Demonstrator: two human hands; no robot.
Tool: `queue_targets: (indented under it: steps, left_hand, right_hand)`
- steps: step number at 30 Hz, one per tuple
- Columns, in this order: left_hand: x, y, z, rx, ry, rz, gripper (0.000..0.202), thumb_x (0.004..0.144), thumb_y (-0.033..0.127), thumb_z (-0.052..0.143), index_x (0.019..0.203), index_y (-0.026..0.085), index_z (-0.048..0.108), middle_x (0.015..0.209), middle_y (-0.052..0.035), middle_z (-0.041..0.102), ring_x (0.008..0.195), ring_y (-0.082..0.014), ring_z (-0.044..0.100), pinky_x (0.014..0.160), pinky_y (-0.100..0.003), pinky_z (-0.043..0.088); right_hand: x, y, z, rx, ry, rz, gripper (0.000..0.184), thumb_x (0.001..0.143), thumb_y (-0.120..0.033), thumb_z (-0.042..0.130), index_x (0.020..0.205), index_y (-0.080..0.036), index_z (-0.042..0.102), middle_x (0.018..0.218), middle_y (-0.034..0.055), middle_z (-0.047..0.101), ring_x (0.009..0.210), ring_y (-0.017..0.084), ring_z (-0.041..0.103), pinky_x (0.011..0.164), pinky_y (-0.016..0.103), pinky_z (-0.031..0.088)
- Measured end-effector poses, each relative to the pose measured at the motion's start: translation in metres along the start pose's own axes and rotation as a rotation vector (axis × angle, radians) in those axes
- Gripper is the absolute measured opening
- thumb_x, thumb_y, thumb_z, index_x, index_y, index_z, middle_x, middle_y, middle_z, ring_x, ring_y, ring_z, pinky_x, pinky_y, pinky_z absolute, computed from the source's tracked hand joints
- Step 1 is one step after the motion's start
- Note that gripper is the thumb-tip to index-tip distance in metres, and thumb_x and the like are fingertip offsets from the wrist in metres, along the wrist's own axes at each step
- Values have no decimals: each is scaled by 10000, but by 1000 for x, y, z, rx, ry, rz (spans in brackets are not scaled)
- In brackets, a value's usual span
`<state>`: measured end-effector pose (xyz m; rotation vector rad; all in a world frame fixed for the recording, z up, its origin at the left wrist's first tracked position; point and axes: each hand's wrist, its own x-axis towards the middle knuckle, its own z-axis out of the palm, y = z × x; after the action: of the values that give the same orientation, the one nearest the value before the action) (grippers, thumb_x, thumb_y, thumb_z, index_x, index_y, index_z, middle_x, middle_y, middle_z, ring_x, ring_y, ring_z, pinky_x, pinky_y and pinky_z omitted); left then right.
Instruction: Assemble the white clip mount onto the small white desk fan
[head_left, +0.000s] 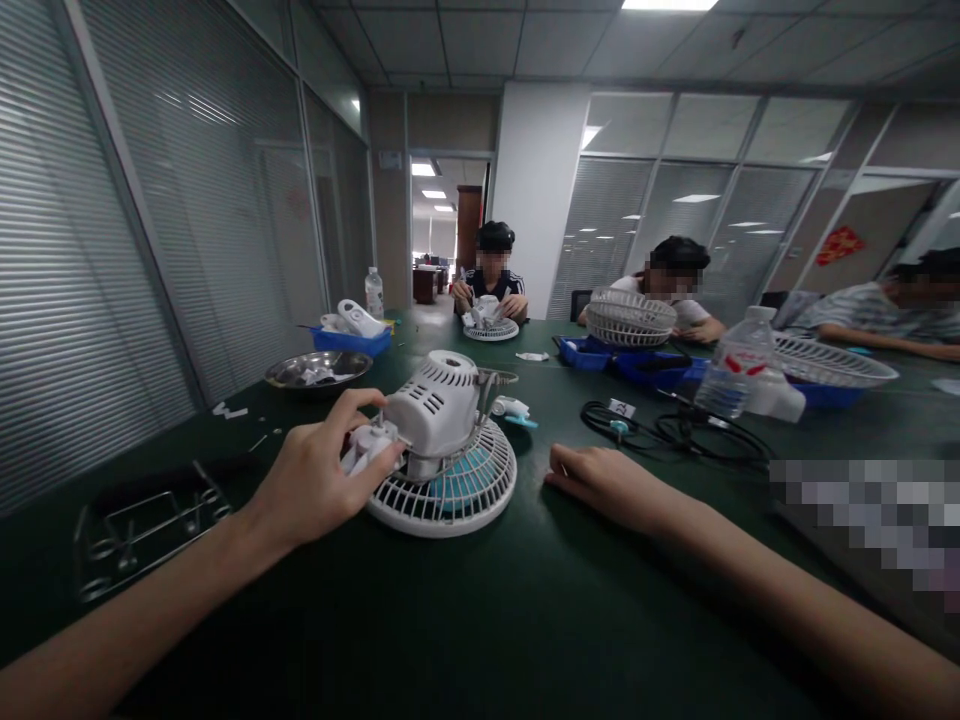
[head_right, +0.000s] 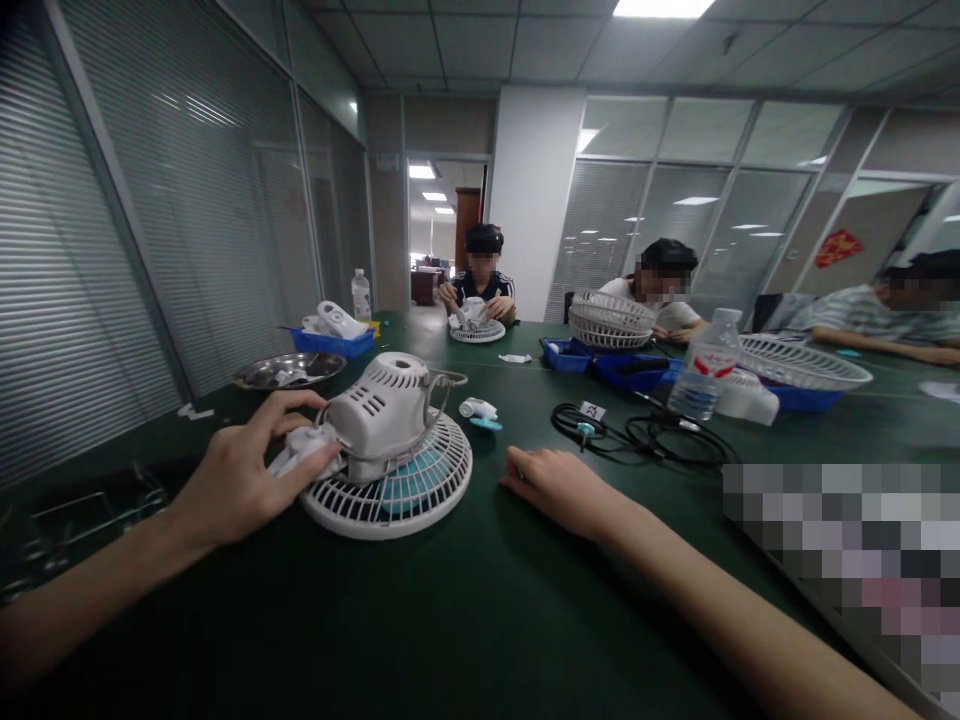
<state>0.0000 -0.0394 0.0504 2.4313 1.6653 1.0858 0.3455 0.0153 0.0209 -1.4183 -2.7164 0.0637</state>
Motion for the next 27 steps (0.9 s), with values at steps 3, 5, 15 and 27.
queue_targets:
  steps: [3, 5, 15, 27]
  left_hand:
    - [-1, -6, 5, -37, -10, 26, 422, 869, 503, 538, 1168, 233, 414, 843, -25, 701, 694, -213, 684, 610, -301, 511]
    - [0, -8, 7, -50, -7, 33, 416, 871, 501, 537, 1165, 235, 412, 834, -19, 705, 682, -210, 687, 601, -293, 511]
    - [1, -13, 10, -69, 70, 70, 394, 856, 465, 564, 1122, 202, 440, 818, -19, 716, 689, -201, 684, 646, -281, 506]
    - [22, -35, 8, -144, -72, -101, 358, 911, 443, 423, 1175, 202, 406, 939, -43, 691, 837, -229, 666, 756, -322, 465]
  right_hand:
    - [0, -1, -3, 5, -14, 10, 230, 986, -404, 388, 931, -216, 508, 813, 33, 641, 678, 165, 603, 578, 258, 384]
    - [0, -2, -3, 4, -21, 14, 224, 984, -398, 393, 927, -213, 507, 810, 33, 637, 676, 161, 596, 579, 257, 383]
    - [0, -1, 1, 25, -3, -5, 209, 986, -375, 392, 947, -211, 515, 828, 35, 624, 686, 167, 585, 581, 264, 369]
    - [14, 4, -2, -43, 129, 95, 324, 992, -439, 358, 998, -188, 564, 956, 81, 634, 770, 189, 621, 641, 292, 469]
